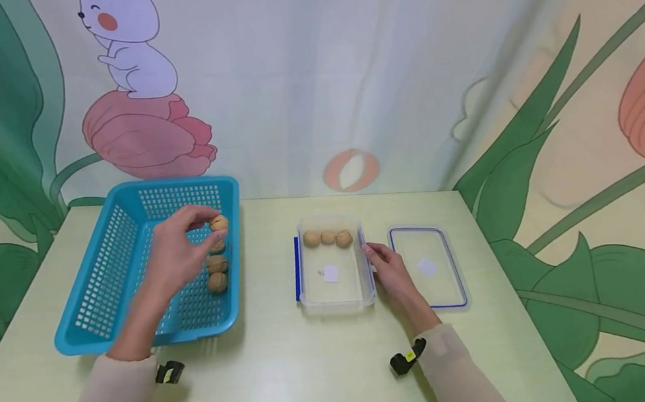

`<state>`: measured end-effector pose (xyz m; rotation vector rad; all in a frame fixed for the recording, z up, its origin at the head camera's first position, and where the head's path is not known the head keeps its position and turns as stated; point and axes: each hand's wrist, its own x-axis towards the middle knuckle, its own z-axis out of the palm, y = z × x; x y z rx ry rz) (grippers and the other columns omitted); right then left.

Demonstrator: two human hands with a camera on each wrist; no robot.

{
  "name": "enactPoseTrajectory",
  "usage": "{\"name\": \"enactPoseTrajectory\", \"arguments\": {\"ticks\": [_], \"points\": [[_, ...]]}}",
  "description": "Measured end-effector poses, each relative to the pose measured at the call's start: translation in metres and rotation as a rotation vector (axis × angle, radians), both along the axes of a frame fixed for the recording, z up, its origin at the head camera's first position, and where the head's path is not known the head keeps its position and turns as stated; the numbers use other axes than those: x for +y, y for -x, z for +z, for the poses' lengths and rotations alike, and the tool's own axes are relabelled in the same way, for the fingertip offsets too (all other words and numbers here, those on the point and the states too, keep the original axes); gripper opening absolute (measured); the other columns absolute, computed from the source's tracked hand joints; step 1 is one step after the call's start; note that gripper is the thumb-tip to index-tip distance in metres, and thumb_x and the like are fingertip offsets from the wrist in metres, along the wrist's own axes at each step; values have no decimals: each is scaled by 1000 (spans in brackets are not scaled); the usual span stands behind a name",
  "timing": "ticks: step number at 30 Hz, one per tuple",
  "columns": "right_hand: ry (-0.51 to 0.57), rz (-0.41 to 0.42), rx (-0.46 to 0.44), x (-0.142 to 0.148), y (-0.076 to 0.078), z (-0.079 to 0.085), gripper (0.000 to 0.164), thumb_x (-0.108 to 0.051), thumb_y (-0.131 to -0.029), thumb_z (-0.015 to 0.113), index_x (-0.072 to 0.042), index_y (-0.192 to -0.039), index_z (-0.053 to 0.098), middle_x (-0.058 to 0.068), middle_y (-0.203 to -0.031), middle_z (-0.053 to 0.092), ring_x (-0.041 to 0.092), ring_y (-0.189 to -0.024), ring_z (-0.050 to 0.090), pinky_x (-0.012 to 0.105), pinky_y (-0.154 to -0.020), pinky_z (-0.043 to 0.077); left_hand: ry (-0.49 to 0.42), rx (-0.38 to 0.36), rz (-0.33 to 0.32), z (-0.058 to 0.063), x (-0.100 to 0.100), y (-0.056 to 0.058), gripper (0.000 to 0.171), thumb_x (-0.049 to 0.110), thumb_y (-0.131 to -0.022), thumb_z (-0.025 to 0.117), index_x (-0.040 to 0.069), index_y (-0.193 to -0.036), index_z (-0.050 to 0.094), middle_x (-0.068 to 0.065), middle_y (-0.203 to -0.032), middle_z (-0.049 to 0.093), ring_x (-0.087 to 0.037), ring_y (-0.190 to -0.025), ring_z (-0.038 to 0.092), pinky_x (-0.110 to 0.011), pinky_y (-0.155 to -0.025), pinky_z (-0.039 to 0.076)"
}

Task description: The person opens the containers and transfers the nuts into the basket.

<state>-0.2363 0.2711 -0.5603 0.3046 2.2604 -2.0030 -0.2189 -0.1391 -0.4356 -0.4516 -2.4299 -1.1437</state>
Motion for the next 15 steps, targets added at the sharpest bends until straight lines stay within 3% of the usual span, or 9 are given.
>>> {"name": "enactPoseTrajectory", "arguments": {"ticks": [9,15], "points": [[-2,-5,-5,-2,-1,3,56,-43,-108,61,-4,-149,55,15,-150,57,28,-139,52,50,-116,46,44,-222,74,-25,-28,7,37,16,-98,80,0,-129,68,-21,-126,68,-45,-120,65,-61,-102,53],[6,1,-7,1,0,2,59,-45,-108,61,-4,-150,54,16,-151,56,29,-141,51,50,-117,44,77,-324,80,-37,-48,11,35,17,-101,76,-1,-129,66,-24,-127,67,-47,-122,63,-62,-103,52]]}}
